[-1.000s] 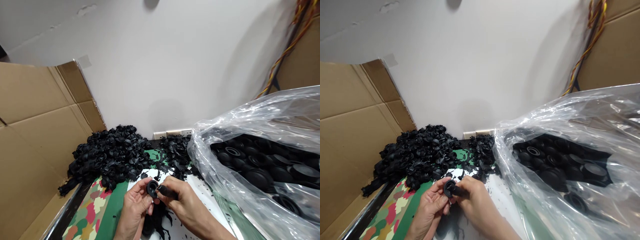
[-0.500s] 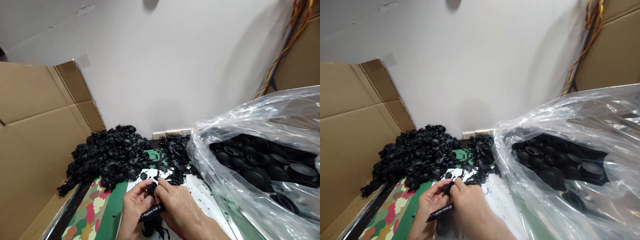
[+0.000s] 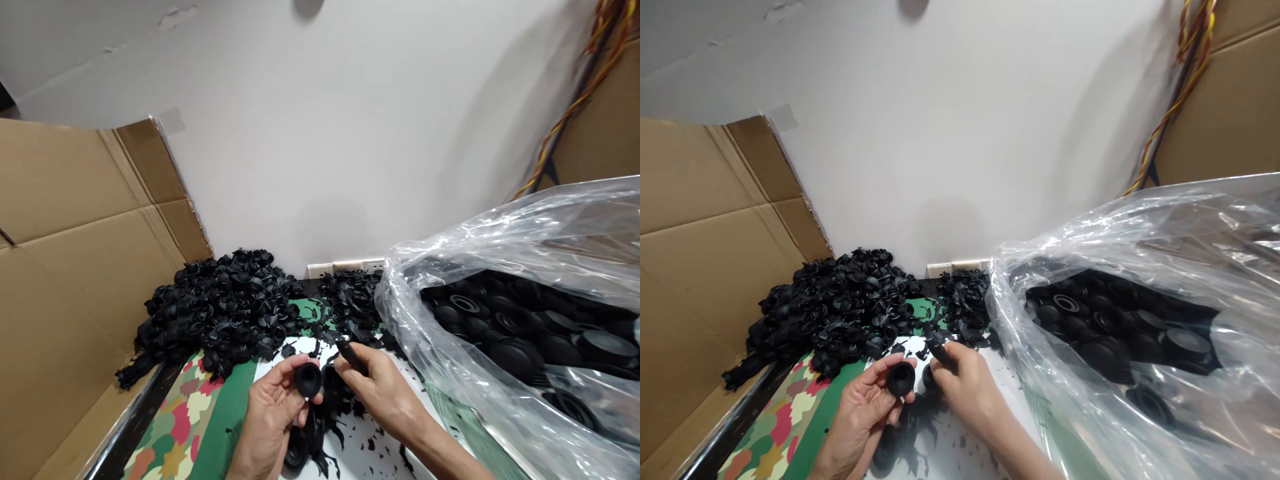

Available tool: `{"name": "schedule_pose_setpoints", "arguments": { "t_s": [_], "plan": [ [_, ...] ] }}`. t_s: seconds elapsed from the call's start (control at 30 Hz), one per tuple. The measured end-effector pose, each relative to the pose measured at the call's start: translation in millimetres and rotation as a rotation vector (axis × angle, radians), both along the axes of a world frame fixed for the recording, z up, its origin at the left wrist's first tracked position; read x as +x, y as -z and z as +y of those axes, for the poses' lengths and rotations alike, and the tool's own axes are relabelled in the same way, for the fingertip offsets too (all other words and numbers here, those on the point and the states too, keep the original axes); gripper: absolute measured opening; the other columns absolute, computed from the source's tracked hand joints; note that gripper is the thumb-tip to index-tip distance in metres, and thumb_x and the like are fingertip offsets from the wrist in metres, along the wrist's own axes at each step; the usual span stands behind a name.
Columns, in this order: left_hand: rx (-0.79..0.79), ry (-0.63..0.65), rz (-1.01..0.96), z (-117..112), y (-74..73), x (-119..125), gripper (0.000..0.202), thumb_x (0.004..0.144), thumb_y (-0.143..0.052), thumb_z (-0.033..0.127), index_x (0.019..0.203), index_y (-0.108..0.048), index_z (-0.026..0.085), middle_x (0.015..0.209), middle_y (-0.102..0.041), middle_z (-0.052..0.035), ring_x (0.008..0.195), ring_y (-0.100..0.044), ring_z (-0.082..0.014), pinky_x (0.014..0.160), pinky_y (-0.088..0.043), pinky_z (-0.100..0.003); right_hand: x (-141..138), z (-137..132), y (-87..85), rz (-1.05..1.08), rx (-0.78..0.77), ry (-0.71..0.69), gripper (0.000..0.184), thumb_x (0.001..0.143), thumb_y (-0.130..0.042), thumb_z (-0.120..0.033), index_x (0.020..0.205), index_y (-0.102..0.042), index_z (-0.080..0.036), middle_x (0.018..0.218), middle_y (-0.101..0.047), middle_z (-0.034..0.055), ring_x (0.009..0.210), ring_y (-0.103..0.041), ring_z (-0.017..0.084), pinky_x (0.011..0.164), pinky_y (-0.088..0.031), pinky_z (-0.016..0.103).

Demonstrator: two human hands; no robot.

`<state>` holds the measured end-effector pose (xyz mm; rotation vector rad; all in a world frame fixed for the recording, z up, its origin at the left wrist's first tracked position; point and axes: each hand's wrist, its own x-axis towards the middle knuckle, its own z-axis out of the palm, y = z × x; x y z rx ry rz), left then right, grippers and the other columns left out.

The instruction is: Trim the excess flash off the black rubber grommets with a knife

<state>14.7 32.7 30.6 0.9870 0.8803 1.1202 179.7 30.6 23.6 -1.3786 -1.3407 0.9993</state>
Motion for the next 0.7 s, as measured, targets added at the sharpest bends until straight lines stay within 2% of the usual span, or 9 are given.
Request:
{"name": "schedule_pose_setpoints", "arguments": {
  "t_s": [0.13, 0.3, 0.5, 0.7],
  "plan": [
    [-0.002, 0.018, -0.004, 0.8, 0.4, -0.4, 0.031, 0.063, -0.078, 0.019, 0.093, -0.073, 0.017, 0.097, -0.069, -0.0117, 0.063, -0.058, -0.0117, 0.045, -0.039, -0.015, -0.3, 2.2, 4.9, 0.039, -0.044, -0.038, 0.018, 0.075, -0.045, -0.03, 0.061, -0.046, -0.019, 0.058, -0.042, -0.0038, 0.057, -0.04, 0.013, 0.052, -0.031, 0.025],
    [0.008, 0.016, -0.013, 0.7, -0.9, 0.0, 0.031, 0.061, -0.078, 0.019, 0.092, -0.073, 0.016, 0.094, -0.069, -0.0113, 0.063, -0.058, -0.012, 0.045, -0.04, -0.016, 0.6, 3.2, 6.7, 0.058, -0.052, -0.075, 0.023, 0.075, -0.047, -0.036, 0.061, -0.043, -0.019, 0.059, -0.038, -0.0043, 0.057, -0.036, 0.013, 0.053, -0.029, 0.026],
    [-0.065, -0.054, 0.0, 1.3, 0.3, -1.4, 0.035, 0.058, -0.081, 0.02, 0.092, -0.072, 0.015, 0.067, -0.066, -0.0055, 0.054, -0.057, -0.0108, 0.041, -0.037, -0.014, 0.1, 0.5, 4.5, 0.113, 0.008, -0.102, 0.02, 0.075, -0.051, -0.032, 0.061, -0.047, -0.018, 0.06, -0.039, -0.0042, 0.057, -0.037, 0.012, 0.053, -0.029, 0.025],
    [-0.073, -0.078, 0.017, 1.5, 0.5, -0.5, 0.036, 0.055, -0.082, 0.02, 0.089, -0.073, 0.014, 0.067, -0.066, -0.005, 0.051, -0.057, -0.011, 0.039, -0.037, -0.015, -5.3, -5.8, -6.5, 0.098, 0.114, -0.178, 0.018, 0.078, -0.052, -0.026, 0.063, -0.057, -0.017, 0.065, -0.049, -0.0015, 0.063, -0.046, 0.014, 0.058, -0.037, 0.025]
  ]
}}
